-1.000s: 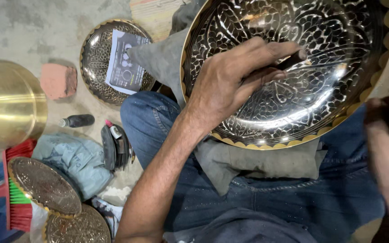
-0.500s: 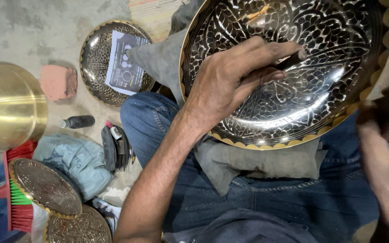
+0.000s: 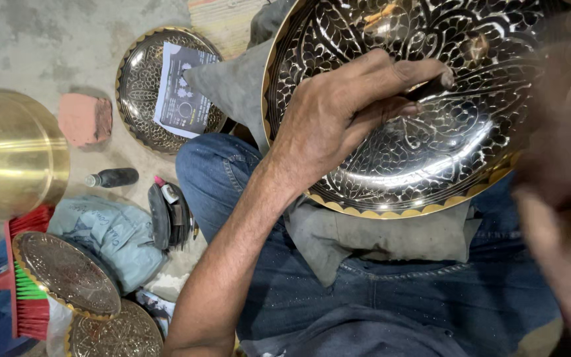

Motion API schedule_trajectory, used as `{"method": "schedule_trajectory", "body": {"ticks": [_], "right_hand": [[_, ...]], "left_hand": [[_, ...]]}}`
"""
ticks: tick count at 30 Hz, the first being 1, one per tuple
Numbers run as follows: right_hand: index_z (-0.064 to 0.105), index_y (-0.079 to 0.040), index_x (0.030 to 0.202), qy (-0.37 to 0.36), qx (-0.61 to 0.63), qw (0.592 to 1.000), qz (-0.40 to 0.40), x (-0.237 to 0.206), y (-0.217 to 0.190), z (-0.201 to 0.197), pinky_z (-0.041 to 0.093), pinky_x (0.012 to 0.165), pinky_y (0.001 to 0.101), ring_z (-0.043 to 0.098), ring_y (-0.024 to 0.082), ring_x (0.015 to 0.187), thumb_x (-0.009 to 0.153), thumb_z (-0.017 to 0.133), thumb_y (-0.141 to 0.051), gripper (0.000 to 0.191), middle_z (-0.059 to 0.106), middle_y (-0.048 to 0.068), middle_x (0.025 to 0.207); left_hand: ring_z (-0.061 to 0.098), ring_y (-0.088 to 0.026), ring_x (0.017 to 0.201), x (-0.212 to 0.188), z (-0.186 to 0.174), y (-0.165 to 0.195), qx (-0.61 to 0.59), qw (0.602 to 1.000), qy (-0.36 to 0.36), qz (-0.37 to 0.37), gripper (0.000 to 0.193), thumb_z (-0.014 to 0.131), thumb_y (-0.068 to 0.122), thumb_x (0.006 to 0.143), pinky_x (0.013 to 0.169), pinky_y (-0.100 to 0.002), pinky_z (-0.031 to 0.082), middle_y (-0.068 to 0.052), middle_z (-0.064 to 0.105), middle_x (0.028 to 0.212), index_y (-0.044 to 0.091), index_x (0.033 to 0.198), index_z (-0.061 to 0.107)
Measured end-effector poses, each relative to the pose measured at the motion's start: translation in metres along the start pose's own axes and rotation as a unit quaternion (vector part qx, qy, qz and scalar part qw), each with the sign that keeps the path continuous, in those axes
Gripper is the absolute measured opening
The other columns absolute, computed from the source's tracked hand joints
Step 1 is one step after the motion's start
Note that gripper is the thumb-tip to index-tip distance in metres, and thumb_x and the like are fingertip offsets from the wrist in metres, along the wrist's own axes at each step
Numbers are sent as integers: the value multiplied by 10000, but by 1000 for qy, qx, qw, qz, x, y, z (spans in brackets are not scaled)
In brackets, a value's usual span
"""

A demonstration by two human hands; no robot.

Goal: The person uses a small metal punch and a wooden mallet to emboss a decorative floral pattern into a brass plate. They repeatedly strike the punch to create indentations, rotating the plate to access different sections of the design.

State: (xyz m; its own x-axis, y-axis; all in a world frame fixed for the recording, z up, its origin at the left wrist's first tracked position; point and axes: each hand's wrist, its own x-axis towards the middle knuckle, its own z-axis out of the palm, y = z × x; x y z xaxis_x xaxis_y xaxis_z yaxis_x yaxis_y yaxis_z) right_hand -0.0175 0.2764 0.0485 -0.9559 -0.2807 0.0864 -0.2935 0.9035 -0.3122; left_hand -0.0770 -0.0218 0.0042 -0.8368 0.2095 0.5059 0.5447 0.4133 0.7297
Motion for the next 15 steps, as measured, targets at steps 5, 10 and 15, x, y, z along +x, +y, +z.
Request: {"method": "schedule_trajectory", "body": {"ticks": [5,10,15], "right_hand": [[471,91,1418,18,83,996,-7,9,-17,-1,592,847,395,690,294,1063,939,559,88,487,622,264,1247],[428,137,1350,17,8,998,-57,16,-40,-16,602,849,427,693,345,1061,908,564,165,463,622,322,1188],[420,131,1358,18,19,999,-37,13,-55,-20,599,794,405,697,326,946,919,603,137,475,620,301,1132]], "left_hand": [[654,2,787,0,-2,1,7,1000,-8,-5,442,735,204,1025,794,-167,620,125,633,914,373,1404,582],[634,-8,766,2,-4,4,-11,1000,8,19,460,719,183,1005,800,-173,648,117,600,906,384,1383,551],[640,-22,789,5,-7,7,-2,1000,-8,10,449,722,181,1007,808,-196,634,112,600,891,383,1368,548]]}}
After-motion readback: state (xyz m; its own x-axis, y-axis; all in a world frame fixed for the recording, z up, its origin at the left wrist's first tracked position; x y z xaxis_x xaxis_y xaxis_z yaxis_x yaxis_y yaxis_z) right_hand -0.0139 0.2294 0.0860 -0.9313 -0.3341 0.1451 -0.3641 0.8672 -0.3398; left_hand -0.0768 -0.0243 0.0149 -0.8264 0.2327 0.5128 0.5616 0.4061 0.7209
